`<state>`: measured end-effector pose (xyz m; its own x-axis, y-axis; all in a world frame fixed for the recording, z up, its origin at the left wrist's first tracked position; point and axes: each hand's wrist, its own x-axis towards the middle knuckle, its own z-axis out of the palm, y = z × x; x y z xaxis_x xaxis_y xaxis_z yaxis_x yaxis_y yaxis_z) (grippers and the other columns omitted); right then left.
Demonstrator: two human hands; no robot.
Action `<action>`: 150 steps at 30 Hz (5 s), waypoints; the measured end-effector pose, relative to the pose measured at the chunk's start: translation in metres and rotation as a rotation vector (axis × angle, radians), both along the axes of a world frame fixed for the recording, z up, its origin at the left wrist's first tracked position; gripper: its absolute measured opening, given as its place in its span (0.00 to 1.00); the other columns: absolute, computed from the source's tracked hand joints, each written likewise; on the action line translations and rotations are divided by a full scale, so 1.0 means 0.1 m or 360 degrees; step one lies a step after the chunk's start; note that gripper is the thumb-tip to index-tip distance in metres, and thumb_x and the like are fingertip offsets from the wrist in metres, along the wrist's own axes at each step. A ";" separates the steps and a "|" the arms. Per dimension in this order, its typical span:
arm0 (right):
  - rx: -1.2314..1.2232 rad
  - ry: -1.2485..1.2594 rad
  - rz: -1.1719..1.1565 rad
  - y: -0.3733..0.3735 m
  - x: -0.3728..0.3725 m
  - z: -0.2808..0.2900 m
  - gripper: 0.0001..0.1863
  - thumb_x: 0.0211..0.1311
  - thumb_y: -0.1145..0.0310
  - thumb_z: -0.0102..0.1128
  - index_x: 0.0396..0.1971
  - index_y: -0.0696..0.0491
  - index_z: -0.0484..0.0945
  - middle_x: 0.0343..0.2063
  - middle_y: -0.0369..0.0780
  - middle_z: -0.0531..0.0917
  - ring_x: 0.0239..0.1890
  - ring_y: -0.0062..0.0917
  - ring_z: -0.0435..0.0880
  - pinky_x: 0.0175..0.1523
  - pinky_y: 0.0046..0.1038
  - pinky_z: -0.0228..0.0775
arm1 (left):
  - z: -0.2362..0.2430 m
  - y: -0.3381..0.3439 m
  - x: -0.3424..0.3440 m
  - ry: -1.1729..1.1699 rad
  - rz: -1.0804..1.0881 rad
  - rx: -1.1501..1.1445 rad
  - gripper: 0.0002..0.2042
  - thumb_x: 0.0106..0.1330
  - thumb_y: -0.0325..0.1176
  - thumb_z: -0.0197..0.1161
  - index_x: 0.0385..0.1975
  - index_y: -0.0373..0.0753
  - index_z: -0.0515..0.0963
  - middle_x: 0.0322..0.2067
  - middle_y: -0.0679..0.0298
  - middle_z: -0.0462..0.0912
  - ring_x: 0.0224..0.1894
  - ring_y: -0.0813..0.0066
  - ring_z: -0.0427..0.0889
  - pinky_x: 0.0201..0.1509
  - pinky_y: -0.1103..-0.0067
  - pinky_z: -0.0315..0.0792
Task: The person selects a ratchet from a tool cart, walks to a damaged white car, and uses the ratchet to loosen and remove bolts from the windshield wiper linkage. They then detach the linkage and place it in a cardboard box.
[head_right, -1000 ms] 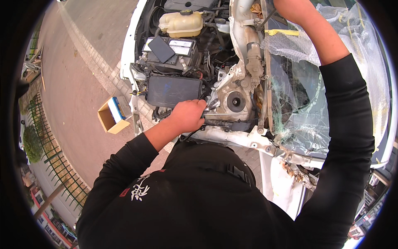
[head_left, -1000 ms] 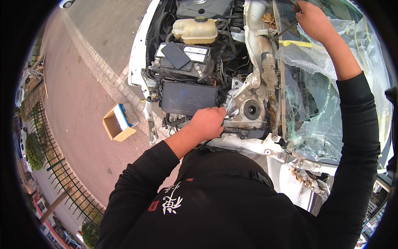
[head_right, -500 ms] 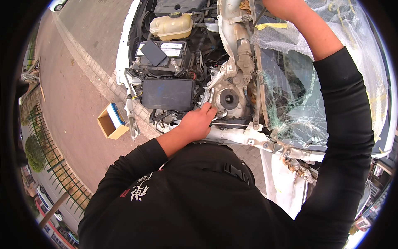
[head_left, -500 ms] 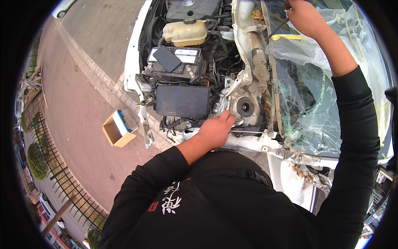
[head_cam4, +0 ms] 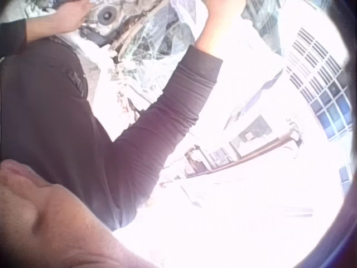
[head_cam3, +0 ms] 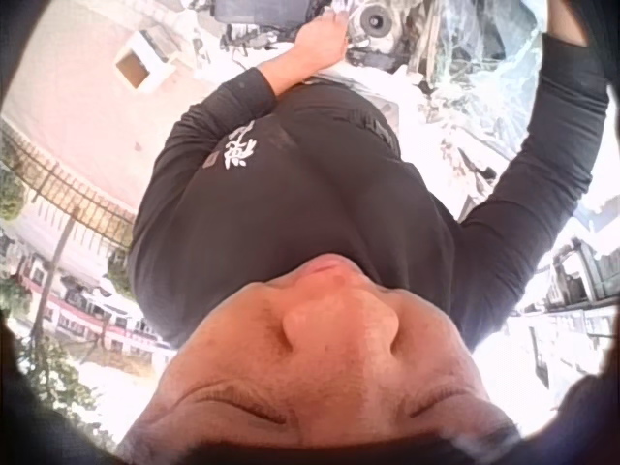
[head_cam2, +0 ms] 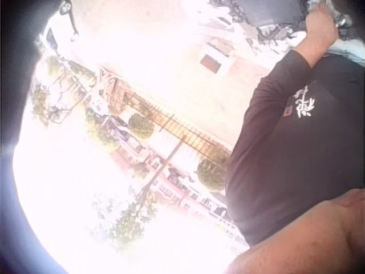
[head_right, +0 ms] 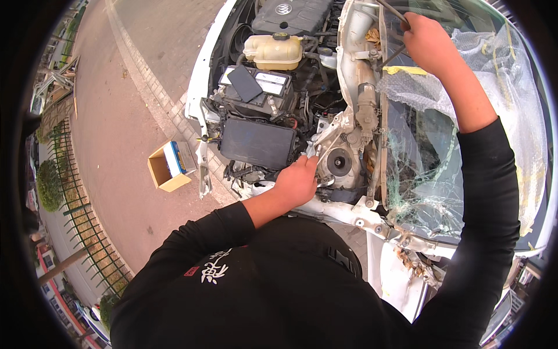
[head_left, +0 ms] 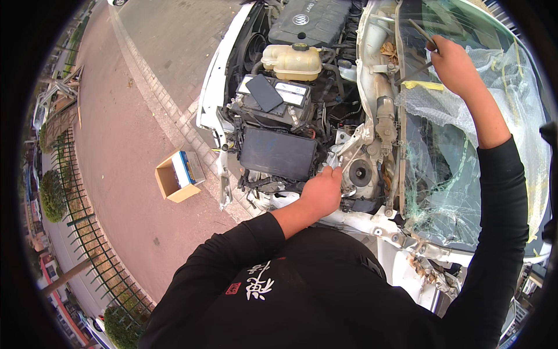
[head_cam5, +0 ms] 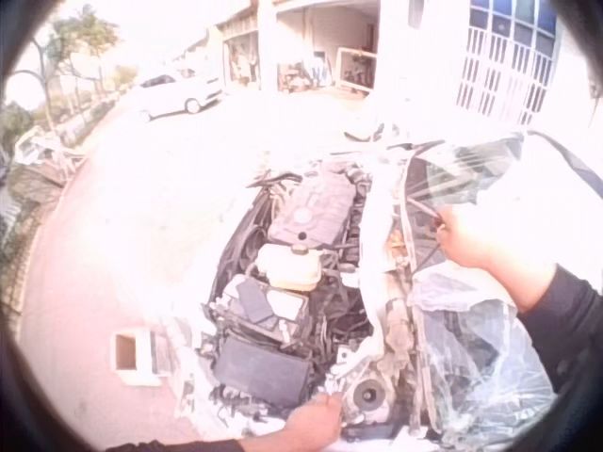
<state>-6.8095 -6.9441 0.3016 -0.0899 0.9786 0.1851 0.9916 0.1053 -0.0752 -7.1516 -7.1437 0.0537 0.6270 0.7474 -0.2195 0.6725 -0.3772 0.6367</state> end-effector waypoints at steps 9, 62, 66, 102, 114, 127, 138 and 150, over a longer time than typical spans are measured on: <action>-0.0203 0.0325 -0.0123 -0.09 0.21 -0.08 0.12 0.76 0.78 0.54 0.55 0.64 0.78 0.37 0.52 0.84 0.38 0.40 0.82 0.47 0.40 0.74 | -0.06 -0.07 0.26 -0.0177 0.0244 0.0240 0.38 0.56 0.28 0.73 0.71 0.35 0.69 0.54 0.52 0.74 0.58 0.52 0.77 0.54 0.58 0.73; -0.0599 0.1181 -0.0716 -3.93 -2.76 -1.95 0.12 0.76 0.71 0.64 0.54 0.57 0.82 0.38 0.47 0.85 0.42 0.38 0.87 0.49 0.36 0.81 | 0.44 -1.33 -3.17 -0.0834 0.0777 -0.0497 0.21 0.85 0.50 0.61 0.39 0.37 0.83 0.23 0.72 0.70 0.30 0.84 0.69 0.34 0.74 0.69; -0.0647 0.1110 -0.0834 -4.27 -2.82 -2.22 0.12 0.76 0.70 0.64 0.54 0.56 0.81 0.40 0.47 0.84 0.44 0.40 0.87 0.50 0.37 0.80 | 0.48 -1.32 -3.39 -0.0736 0.0705 -0.0603 0.21 0.85 0.51 0.61 0.41 0.34 0.83 0.24 0.65 0.76 0.32 0.81 0.73 0.38 0.73 0.73; -0.0933 0.1140 -0.1322 -6.95 -2.60 -3.16 0.08 0.75 0.66 0.63 0.46 0.54 0.80 0.43 0.47 0.81 0.40 0.42 0.86 0.46 0.42 0.83 | 0.50 -1.47 -3.50 -0.0911 0.0718 -0.0554 0.22 0.85 0.48 0.60 0.29 0.38 0.77 0.24 0.71 0.74 0.30 0.81 0.71 0.35 0.73 0.70; -0.0015 0.2123 -0.0146 -4.46 -2.94 -0.52 0.12 0.76 0.73 0.60 0.31 0.65 0.76 0.46 0.48 0.77 0.35 0.30 0.90 0.37 0.31 0.92 | 0.76 -1.19 -3.02 -0.1495 0.0793 -0.0702 0.19 0.89 0.46 0.55 0.51 0.36 0.85 0.32 0.72 0.82 0.31 0.87 0.71 0.36 0.81 0.68; -0.1209 0.2822 0.0189 -3.85 -3.79 -0.79 0.24 0.81 0.59 0.64 0.61 0.64 0.79 0.56 0.51 0.87 0.57 0.46 0.91 0.58 0.43 0.90 | 1.33 -1.00 -3.24 -0.2005 0.1310 -0.1329 0.17 0.85 0.52 0.61 0.46 0.43 0.82 0.35 0.72 0.85 0.27 0.84 0.76 0.27 0.81 0.71; -0.2077 0.3079 0.0297 -3.38 -4.16 -0.74 0.46 0.85 0.30 0.36 0.80 0.57 0.65 0.69 0.56 0.80 0.67 0.51 0.85 0.55 0.50 0.90 | 2.11 -0.62 -3.39 -0.1464 0.0828 -0.0959 0.16 0.81 0.45 0.69 0.43 0.36 0.88 0.30 0.74 0.83 0.30 0.87 0.75 0.33 0.82 0.70; -0.2030 0.3552 0.0326 -3.42 -4.25 -0.82 0.42 0.82 0.37 0.40 0.79 0.56 0.66 0.67 0.58 0.81 0.62 0.54 0.87 0.50 0.52 0.90 | 2.18 -0.59 -3.19 -0.1643 0.0771 -0.0855 0.15 0.80 0.43 0.69 0.45 0.36 0.89 0.28 0.73 0.84 0.22 0.90 0.72 0.24 0.86 0.64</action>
<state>-7.2349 -7.2865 0.2193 -0.7072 0.6648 -0.2404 -0.5076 -0.7143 -0.4818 -7.4711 -7.2028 0.2715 0.3743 0.9168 -0.1390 -0.2321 0.2378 0.9432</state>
